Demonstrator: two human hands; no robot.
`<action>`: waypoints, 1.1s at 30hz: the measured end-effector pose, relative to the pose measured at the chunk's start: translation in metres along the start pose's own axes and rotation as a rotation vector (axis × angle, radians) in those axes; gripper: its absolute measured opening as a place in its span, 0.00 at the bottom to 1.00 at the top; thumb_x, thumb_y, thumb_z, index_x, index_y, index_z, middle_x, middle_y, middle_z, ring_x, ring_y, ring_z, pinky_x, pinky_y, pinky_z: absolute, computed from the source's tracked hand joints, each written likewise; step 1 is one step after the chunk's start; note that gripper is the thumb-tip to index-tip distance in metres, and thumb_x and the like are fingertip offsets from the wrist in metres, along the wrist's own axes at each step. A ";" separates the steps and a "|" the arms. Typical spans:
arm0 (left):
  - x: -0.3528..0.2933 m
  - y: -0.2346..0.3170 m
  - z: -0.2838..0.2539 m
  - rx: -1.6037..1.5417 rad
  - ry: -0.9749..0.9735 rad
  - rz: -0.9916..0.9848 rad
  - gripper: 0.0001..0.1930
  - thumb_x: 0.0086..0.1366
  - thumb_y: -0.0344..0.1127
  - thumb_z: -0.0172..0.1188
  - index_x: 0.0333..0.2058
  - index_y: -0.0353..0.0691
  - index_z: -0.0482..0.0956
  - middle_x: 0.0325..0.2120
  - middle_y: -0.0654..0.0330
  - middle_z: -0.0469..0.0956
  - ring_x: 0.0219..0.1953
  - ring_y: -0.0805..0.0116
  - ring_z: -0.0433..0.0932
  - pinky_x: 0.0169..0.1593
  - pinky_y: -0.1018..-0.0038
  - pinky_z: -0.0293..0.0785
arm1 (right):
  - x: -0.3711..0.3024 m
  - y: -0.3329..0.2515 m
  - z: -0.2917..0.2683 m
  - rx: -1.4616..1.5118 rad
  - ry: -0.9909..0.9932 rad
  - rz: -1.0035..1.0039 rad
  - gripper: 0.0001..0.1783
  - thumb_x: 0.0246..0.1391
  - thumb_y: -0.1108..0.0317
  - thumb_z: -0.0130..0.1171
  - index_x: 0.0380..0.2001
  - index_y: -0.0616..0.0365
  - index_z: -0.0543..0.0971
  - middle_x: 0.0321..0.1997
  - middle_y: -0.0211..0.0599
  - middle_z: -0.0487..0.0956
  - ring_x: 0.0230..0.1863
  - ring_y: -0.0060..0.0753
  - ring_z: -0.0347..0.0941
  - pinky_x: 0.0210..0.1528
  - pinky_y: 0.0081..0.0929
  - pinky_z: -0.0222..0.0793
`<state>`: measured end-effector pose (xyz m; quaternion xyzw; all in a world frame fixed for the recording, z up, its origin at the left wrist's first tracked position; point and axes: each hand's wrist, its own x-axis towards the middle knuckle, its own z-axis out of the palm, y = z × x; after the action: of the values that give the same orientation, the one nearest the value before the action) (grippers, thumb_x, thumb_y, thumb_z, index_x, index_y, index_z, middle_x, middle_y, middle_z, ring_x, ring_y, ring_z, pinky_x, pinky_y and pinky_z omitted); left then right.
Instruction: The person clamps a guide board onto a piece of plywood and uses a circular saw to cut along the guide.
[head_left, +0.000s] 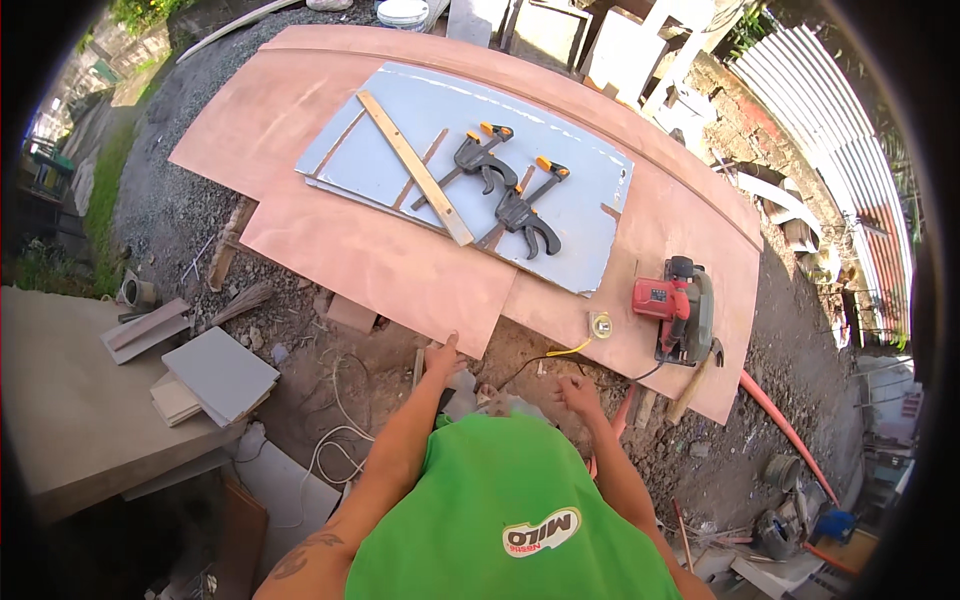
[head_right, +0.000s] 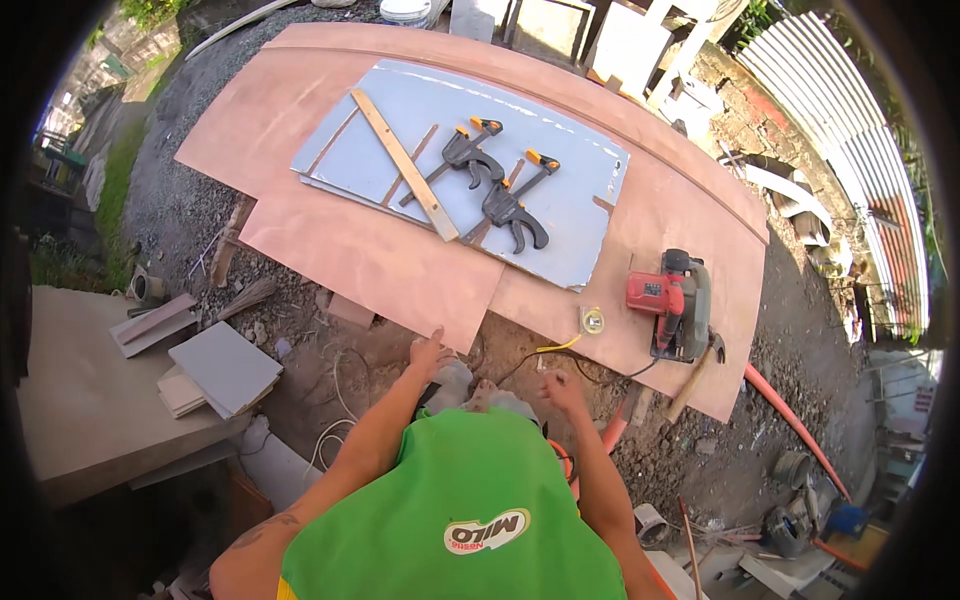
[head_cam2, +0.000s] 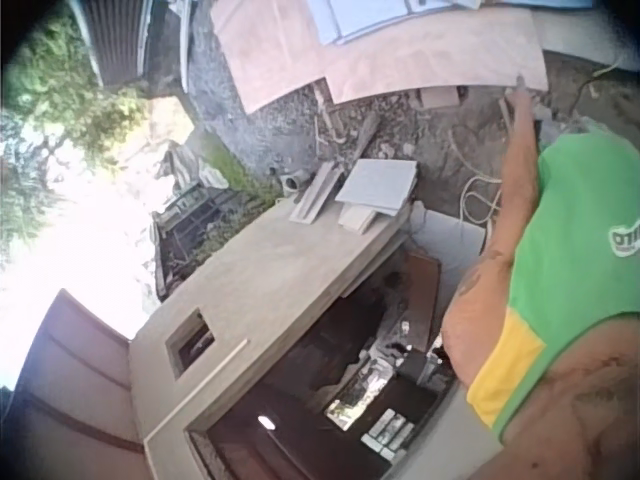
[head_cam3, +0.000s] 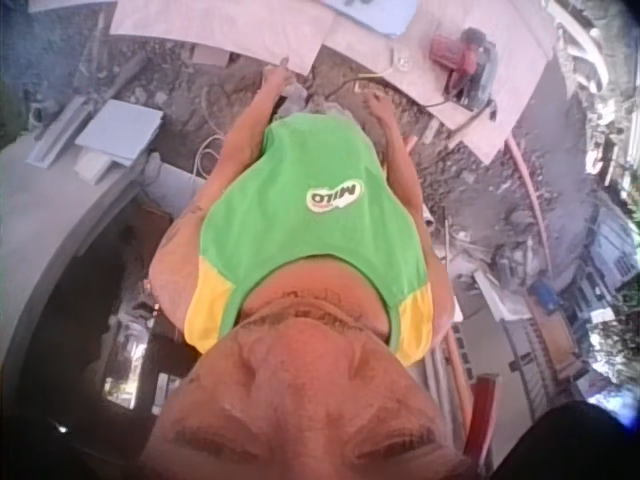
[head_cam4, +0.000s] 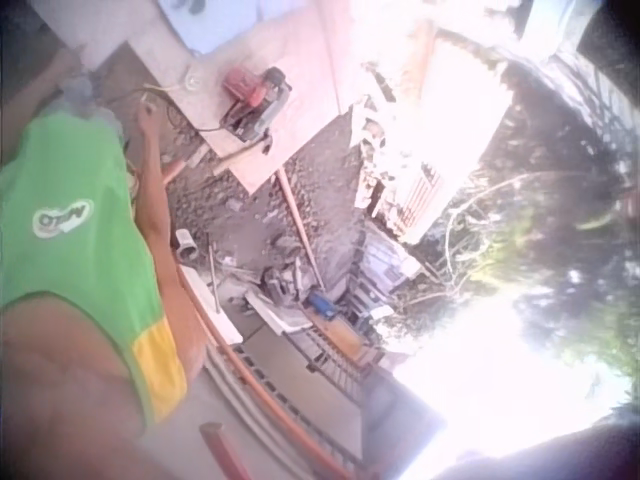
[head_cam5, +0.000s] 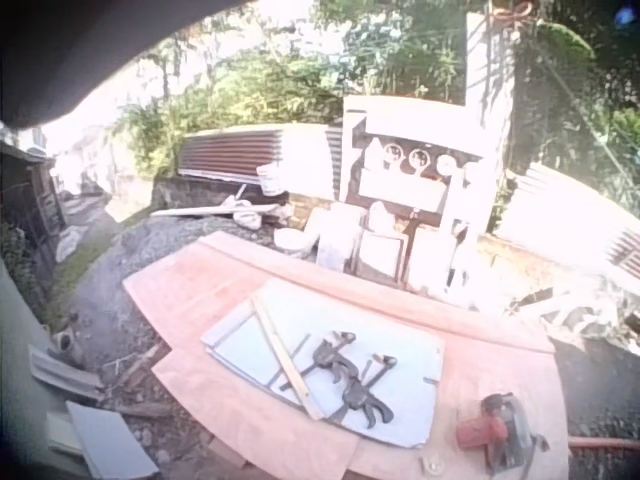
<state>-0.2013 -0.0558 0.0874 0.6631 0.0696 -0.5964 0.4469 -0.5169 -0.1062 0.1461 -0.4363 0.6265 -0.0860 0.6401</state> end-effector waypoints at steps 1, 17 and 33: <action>0.005 0.002 -0.001 -0.021 -0.001 0.004 0.30 0.65 0.49 0.59 0.55 0.31 0.64 0.49 0.45 0.72 0.44 0.51 0.77 0.41 0.55 0.78 | 0.003 -0.009 0.002 0.048 0.017 0.063 0.16 0.61 0.56 0.54 0.40 0.59 0.78 0.32 0.35 0.79 0.28 0.27 0.77 0.27 0.23 0.70; 0.030 0.011 -0.019 -0.255 -0.095 -0.076 0.24 0.71 0.47 0.49 0.58 0.35 0.63 0.50 0.47 0.74 0.49 0.50 0.78 0.52 0.50 0.76 | 0.129 -0.119 0.076 0.942 0.245 0.217 0.54 0.56 0.36 0.53 0.66 0.71 0.47 0.59 0.51 0.64 0.51 0.41 0.69 0.48 0.39 0.69; 0.018 0.011 -0.003 -0.237 0.157 -0.062 0.32 0.66 0.59 0.54 0.51 0.32 0.71 0.42 0.51 0.79 0.42 0.58 0.81 0.46 0.55 0.80 | 0.219 -0.145 0.047 1.488 0.381 0.071 0.52 0.51 0.19 0.28 0.66 0.45 0.61 0.71 0.35 0.60 0.70 0.51 0.54 0.67 0.60 0.53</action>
<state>-0.1872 -0.0686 0.0774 0.6477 0.1948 -0.5440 0.4966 -0.3681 -0.3164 0.0759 0.1519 0.5166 -0.5379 0.6486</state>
